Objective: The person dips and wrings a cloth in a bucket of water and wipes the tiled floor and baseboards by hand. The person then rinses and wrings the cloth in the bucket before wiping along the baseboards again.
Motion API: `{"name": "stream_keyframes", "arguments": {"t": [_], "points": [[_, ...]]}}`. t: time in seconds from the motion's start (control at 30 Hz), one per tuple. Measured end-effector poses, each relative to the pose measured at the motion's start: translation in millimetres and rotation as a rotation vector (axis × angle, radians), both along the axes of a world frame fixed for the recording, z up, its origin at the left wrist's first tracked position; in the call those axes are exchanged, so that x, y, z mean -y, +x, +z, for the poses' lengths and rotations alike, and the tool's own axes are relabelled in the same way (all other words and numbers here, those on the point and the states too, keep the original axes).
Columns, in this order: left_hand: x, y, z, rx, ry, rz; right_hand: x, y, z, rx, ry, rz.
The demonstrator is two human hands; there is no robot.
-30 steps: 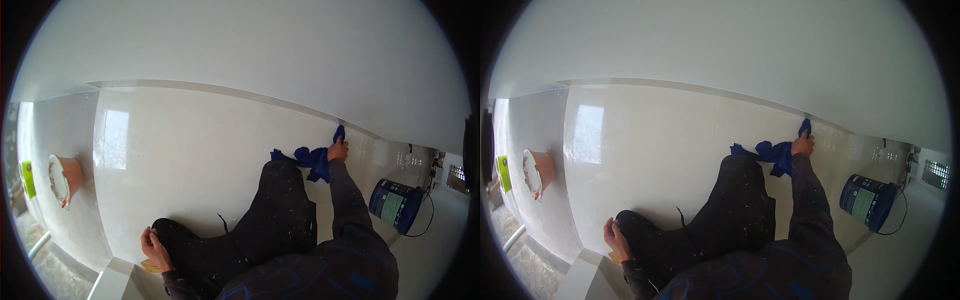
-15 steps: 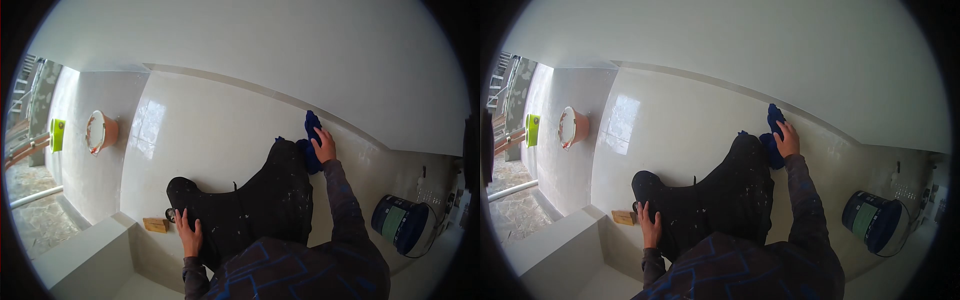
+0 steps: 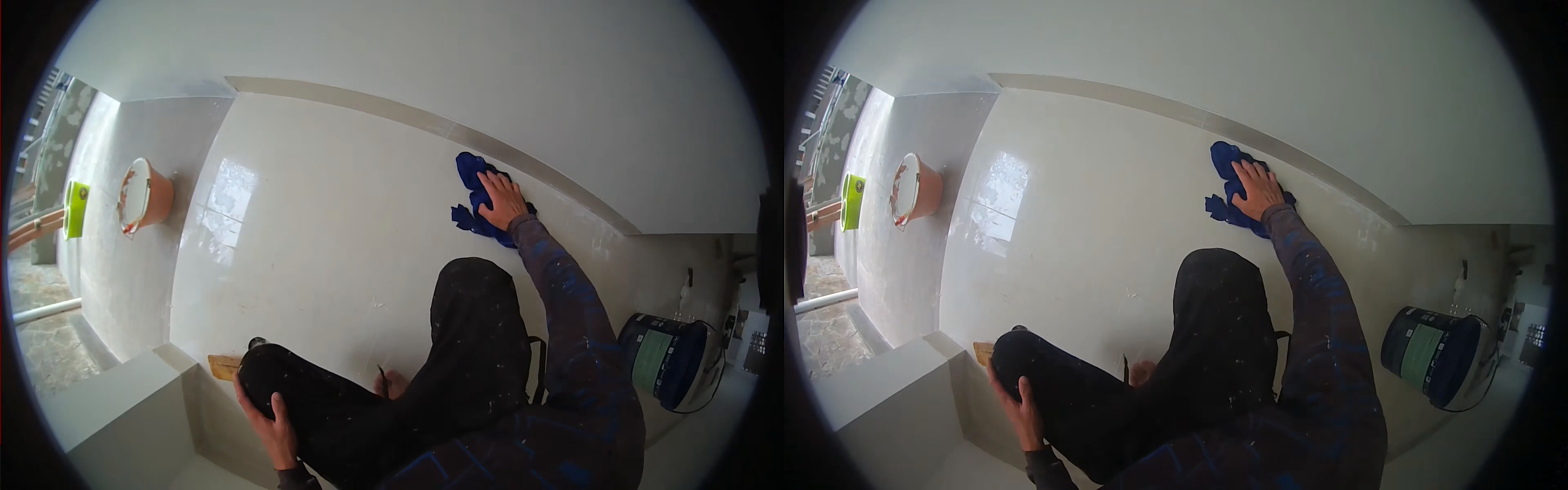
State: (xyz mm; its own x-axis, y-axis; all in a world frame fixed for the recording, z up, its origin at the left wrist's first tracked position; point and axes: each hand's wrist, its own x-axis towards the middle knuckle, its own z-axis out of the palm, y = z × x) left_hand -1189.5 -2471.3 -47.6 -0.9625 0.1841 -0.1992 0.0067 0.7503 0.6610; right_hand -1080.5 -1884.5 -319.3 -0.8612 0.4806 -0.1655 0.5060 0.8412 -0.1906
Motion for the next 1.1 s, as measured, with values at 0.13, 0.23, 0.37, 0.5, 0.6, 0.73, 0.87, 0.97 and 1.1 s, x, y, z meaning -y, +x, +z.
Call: {"name": "stream_keyframes", "arguments": {"t": [0.13,0.23,0.37,0.5,0.6,0.73,0.87,0.97,1.1], "points": [[8,8,-20,-0.044,0.123,-0.034,-13,-71,-18,-0.096,0.127,0.08],[-24,9,-16,-0.024,0.045,-0.018,-14,-107,-31,-0.091,0.119,-0.009],[-59,-4,-13,-0.01,0.008,-0.119,0,-112,-28,-0.227,0.05,-0.019],[-78,-8,-11,0.006,0.033,-0.169,102,-81,-8,-0.341,-0.105,0.06],[-93,-8,-2,0.0,-0.005,-0.149,187,-50,1,-0.239,-0.133,0.069],[-103,-7,-1,0.012,-0.04,-0.085,162,-67,-11,-0.272,-0.046,0.003],[-93,-2,3,-0.071,-0.141,-0.03,60,-141,-31,-0.283,0.149,-0.296],[-88,3,8,-0.115,-0.178,0.064,52,-138,-31,-0.29,0.075,-0.259],[-84,5,0,-0.071,-0.139,0.197,144,-78,-2,-0.133,-0.014,-0.046]]}}
